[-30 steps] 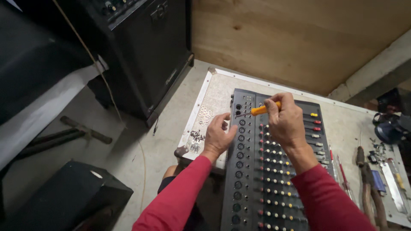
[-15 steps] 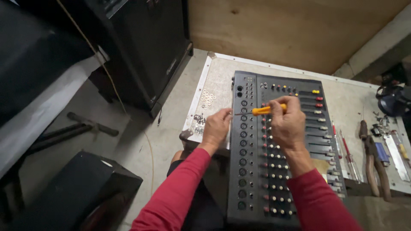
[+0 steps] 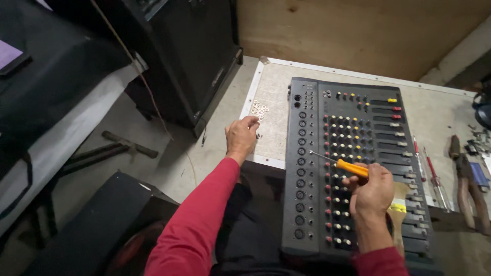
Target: The person repairs an audio mixing console on a workbench. They use a screwdriver to unscrew screws from the top panel, set the screws aside, then work along the fader and knob area by hand, picking up and fitting small hardware parts onto the console.
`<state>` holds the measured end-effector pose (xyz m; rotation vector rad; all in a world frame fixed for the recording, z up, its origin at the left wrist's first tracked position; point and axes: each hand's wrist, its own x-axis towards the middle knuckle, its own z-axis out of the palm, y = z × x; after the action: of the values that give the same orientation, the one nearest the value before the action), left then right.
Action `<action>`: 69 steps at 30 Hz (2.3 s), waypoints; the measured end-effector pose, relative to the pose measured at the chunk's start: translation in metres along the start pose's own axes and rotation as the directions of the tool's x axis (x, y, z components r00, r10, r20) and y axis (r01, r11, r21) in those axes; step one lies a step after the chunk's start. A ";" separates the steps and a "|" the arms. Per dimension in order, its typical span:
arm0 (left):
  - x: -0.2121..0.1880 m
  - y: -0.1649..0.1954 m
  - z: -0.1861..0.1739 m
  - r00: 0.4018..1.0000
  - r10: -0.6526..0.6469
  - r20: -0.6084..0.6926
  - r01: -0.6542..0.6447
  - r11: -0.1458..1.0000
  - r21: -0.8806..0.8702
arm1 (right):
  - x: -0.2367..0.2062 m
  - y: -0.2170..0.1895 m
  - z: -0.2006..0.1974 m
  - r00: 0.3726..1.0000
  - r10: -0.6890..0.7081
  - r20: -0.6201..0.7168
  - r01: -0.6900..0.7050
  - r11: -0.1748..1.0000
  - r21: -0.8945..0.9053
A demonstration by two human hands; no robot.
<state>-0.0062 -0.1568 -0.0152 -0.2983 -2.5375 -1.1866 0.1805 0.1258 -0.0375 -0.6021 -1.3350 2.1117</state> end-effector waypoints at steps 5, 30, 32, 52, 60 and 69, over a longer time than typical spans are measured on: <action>-0.006 0.001 0.008 0.988 0.152 0.041 -0.155 0.983 0.096 | -0.008 -0.006 -0.007 0.994 -0.015 -0.106 0.014 1.000 -0.012; -0.010 -0.002 0.014 0.920 0.356 0.167 -0.385 0.901 0.199 | -0.012 -0.005 -0.024 0.991 -0.043 -0.123 0.042 0.999 -0.015; -0.010 -0.001 0.014 0.905 0.401 0.144 -0.423 0.884 0.198 | -0.013 -0.006 -0.024 0.993 -0.033 -0.114 0.033 0.999 -0.003; -0.038 0.025 0.015 0.844 0.535 0.039 -0.536 0.838 0.097 | -0.024 -0.028 -0.045 0.977 -0.133 -0.169 0.146 0.987 0.070; -0.119 0.114 0.001 0.826 0.563 0.032 -0.547 0.814 -0.194 | -0.056 -0.067 -0.102 0.945 -0.174 -0.278 0.200 0.977 0.068; -0.197 0.161 0.000 0.721 0.655 0.225 -0.543 0.736 -0.404 | -0.105 -0.074 -0.154 0.927 -0.073 -0.369 0.114 0.989 0.091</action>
<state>0.2281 -0.0651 0.0245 -1.4313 -2.1840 -1.3167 0.3723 0.1831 -0.0248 -0.8198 -1.0111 1.8685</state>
